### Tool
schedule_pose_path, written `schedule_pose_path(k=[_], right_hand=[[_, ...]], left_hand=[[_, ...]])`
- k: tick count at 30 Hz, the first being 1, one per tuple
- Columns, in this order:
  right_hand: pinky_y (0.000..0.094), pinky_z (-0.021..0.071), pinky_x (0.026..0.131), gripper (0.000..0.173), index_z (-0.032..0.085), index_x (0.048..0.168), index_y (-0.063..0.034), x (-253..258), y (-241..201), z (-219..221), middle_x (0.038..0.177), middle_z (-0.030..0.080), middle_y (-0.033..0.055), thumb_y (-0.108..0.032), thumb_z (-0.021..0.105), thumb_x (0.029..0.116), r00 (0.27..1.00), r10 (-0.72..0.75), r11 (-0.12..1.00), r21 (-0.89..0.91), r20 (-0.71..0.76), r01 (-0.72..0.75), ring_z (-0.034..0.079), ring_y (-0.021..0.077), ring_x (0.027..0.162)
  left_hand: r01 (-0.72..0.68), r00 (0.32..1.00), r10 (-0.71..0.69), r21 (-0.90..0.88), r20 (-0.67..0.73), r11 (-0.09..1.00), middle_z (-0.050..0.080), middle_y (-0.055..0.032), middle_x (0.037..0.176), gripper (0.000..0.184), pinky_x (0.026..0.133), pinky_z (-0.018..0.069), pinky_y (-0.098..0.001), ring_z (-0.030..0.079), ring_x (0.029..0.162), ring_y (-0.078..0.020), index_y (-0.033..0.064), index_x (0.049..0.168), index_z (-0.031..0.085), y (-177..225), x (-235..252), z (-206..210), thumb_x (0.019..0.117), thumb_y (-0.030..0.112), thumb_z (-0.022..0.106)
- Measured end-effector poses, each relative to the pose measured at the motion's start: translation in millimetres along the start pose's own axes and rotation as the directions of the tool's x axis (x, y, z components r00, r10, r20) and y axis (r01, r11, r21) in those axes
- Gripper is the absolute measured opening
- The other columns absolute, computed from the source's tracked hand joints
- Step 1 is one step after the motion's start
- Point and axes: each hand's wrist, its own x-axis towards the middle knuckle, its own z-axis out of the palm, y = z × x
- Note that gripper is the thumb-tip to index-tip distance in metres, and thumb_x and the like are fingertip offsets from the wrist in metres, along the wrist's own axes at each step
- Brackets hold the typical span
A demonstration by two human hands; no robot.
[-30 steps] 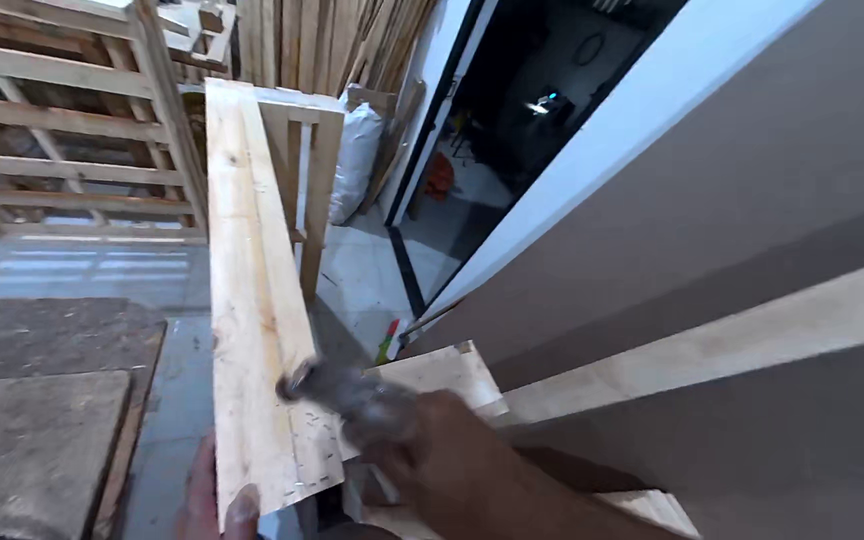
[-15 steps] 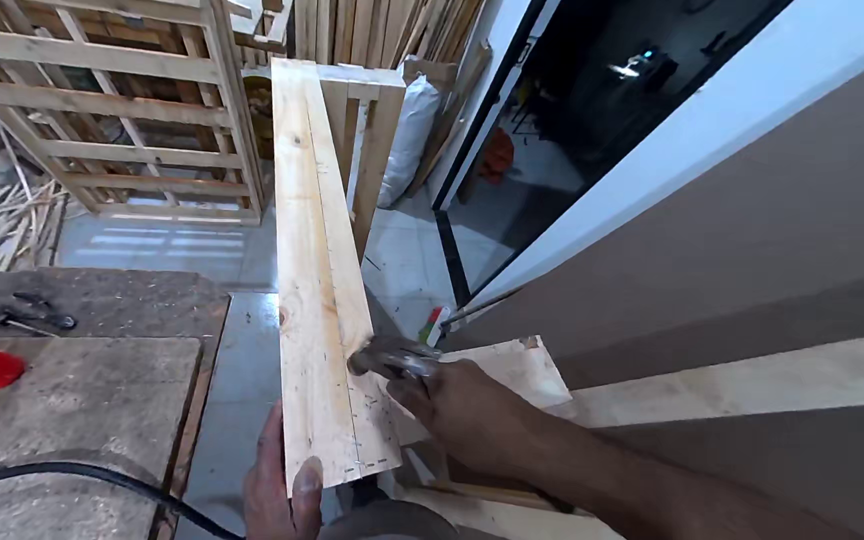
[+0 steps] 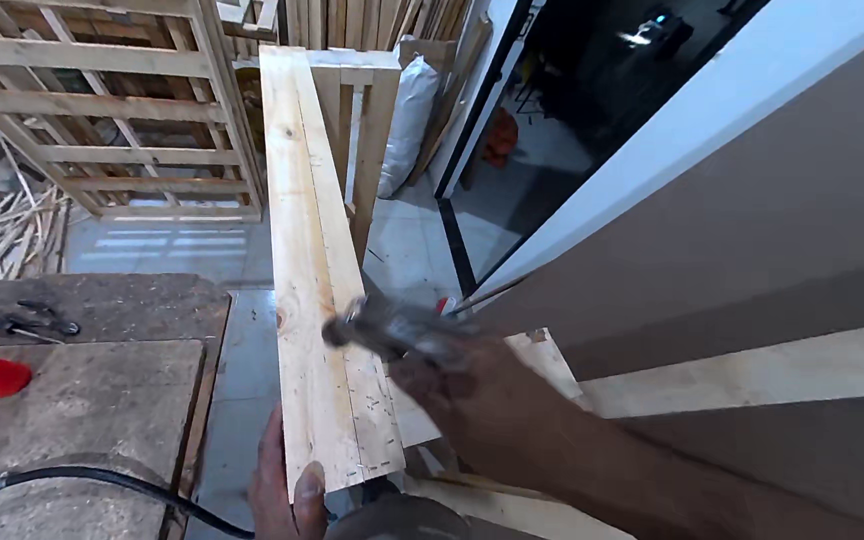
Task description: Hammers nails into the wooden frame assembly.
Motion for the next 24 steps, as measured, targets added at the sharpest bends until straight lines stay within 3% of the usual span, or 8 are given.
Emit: schedule_pose_path(k=[2,4,7,10,12,14,17,24], right_hand=[[0.0570,0.0551,0.079,0.059,0.066,0.118,-0.0043,6.7,10.5,9.6,0.093,0.068,0.0179,-0.055,0.039,0.1072,0.951,0.137,0.991,-0.032,0.276,-0.134,0.069,0.0345,0.089],[0.0583,0.0536,0.071,0.062,0.063,0.105,-0.0039,-0.9,20.3,1.2,0.085,0.063,0.0168,-0.061,0.038,0.1052,0.915,0.193,0.981,-0.088,0.354,-0.173,0.067,0.0354,0.082],[0.0496,0.0518,0.057,0.059,0.064,0.095,-0.0068,-41.2,49.2,3.3,0.071,0.059,0.0097,-0.062,0.043,0.1035,0.962,0.172,0.978,0.082,0.212,-0.193,0.063,0.0265,0.064],[0.0370,0.0546,0.046,0.058,0.069,0.097,-0.0145,-83.5,72.9,17.4,0.066,0.062,0.0015,-0.068,0.046,0.0989,0.950,0.309,0.829,0.481,0.030,-0.285,0.061,0.0159,0.051],[0.0365,0.0543,0.044,0.056,0.067,0.100,-0.0139,-99.8,73.4,23.5,0.067,0.062,0.0033,-0.068,0.051,0.0968,0.906,0.422,0.696,0.653,-0.036,-0.298,0.060,0.0180,0.048],[0.0365,0.0537,0.043,0.052,0.065,0.101,-0.0124,-106.2,73.5,28.1,0.066,0.062,0.0049,-0.063,0.059,0.0951,0.869,0.487,0.626,0.729,-0.089,-0.277,0.059,0.0192,0.047],[0.0374,0.0546,0.044,0.049,0.066,0.100,-0.0123,-111.6,82.4,31.3,0.066,0.062,0.0042,-0.061,0.064,0.0927,0.865,0.485,0.684,0.673,-0.129,-0.283,0.061,0.0187,0.048],[0.0353,0.0534,0.045,0.040,0.068,0.092,-0.0146,-116.0,89.2,45.4,0.061,0.061,0.0011,-0.054,0.068,0.0927,0.893,0.424,0.719,0.656,-0.150,-0.230,0.060,0.0154,0.048]], left_hand=[[0.052,0.998,-0.053,0.037,0.036,0.998,0.061,-0.0222,0.137,0.095,0.099,0.0575,-0.0331,0.066,0.118,-0.0132,-0.0096,0.152,0.035,9.9,-3.2,-9.8,0.1004,0.070,0.036],[0.110,0.985,-0.112,0.024,0.130,0.994,0.045,-0.0234,0.155,0.091,0.111,0.0500,-0.0397,0.055,0.135,-0.0204,-0.0037,0.157,0.030,19.1,2.9,-30.1,0.1002,0.065,0.046],[-0.014,0.972,-0.039,0.224,0.231,0.974,0.034,-0.0218,0.163,0.087,0.121,0.0350,-0.0493,0.035,0.151,-0.0291,0.0098,0.160,0.031,41.6,23.5,-63.0,0.0977,0.068,0.047],[-0.273,0.869,-0.003,0.485,0.494,0.831,0.043,-0.0234,0.158,0.088,0.118,0.0200,-0.0745,0.029,0.150,-0.0504,0.0037,0.150,0.049,83.5,59.8,-50.5,0.0956,0.073,0.044],[-0.398,0.756,-0.070,0.541,0.651,0.741,0.040,-0.0175,0.161,0.100,0.116,0.0226,-0.0756,0.030,0.150,-0.0480,0.0080,0.151,0.050,93.2,67.0,-22.3,0.0897,0.085,0.034],[-0.513,0.684,-0.023,0.503,0.729,0.695,0.037,-0.0240,0.161,0.110,0.115,0.0292,-0.0730,0.033,0.147,-0.0509,0.0030,0.153,0.045,90.2,59.2,1.8,0.0867,0.089,0.029],[-0.619,0.622,0.038,0.461,0.782,0.636,0.034,-0.0253,0.162,0.113,0.114,0.0309,-0.0710,0.033,0.148,-0.0505,-0.0015,0.155,0.039,86.2,52.3,12.6,0.0878,0.088,0.027],[-0.808,0.430,0.255,0.243,0.866,0.536,0.032,-0.0144,0.166,0.078,0.120,0.0294,-0.0620,0.030,0.154,-0.0329,0.0034,0.157,0.037,67.9,50.6,-4.7,0.1008,0.056,0.050]])
